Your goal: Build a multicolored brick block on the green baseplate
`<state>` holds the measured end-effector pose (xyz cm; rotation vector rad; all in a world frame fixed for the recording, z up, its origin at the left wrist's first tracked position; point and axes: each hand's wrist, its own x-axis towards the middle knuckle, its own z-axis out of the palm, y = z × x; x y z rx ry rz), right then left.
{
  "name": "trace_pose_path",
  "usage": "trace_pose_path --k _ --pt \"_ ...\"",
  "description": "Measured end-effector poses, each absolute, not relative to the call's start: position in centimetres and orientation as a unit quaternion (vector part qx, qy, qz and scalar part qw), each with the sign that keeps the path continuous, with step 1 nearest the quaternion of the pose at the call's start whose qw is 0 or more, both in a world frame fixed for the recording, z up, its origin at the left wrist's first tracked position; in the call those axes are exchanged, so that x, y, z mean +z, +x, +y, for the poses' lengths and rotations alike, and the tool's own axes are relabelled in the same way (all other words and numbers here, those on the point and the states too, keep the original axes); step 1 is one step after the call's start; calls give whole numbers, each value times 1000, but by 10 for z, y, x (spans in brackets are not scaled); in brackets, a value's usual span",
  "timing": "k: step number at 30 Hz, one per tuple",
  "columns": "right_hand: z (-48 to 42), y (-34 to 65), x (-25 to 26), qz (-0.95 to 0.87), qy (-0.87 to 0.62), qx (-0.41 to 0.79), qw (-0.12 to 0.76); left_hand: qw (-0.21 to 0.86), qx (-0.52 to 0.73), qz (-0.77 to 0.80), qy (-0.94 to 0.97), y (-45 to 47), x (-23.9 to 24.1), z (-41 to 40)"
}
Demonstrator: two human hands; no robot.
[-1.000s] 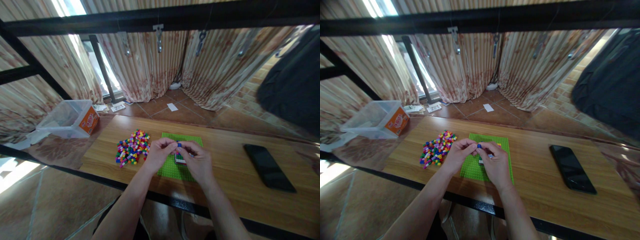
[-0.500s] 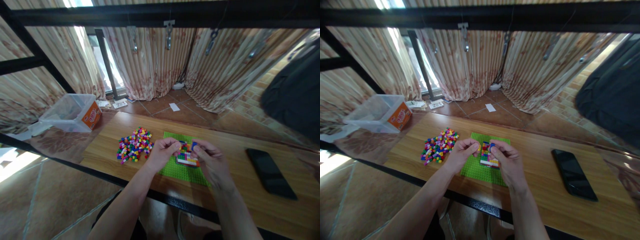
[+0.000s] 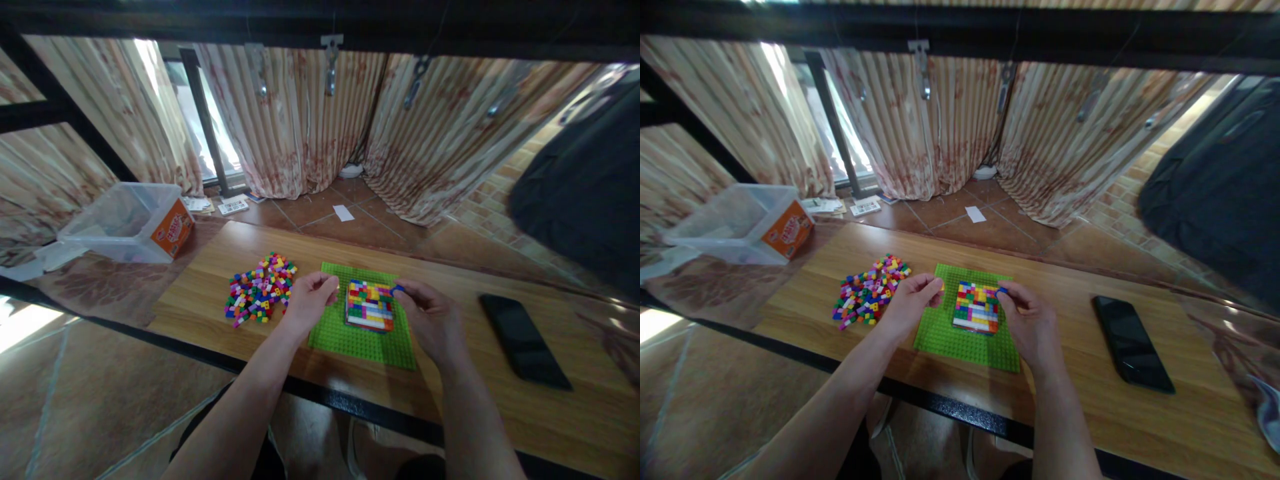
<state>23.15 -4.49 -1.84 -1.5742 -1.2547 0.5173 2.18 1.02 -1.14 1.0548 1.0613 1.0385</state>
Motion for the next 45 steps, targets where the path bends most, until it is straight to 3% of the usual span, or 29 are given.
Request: trace_pose_path --k 7,20,45 --pt "-47 242 -17 -507 -648 201 531 593 441 457 495 22 -11 10" --pt "-45 229 -18 -589 -653 123 459 576 405 454 545 21 -20 10" --pt "-37 210 -41 -543 -639 236 490 585 395 432 561 22 -20 8"
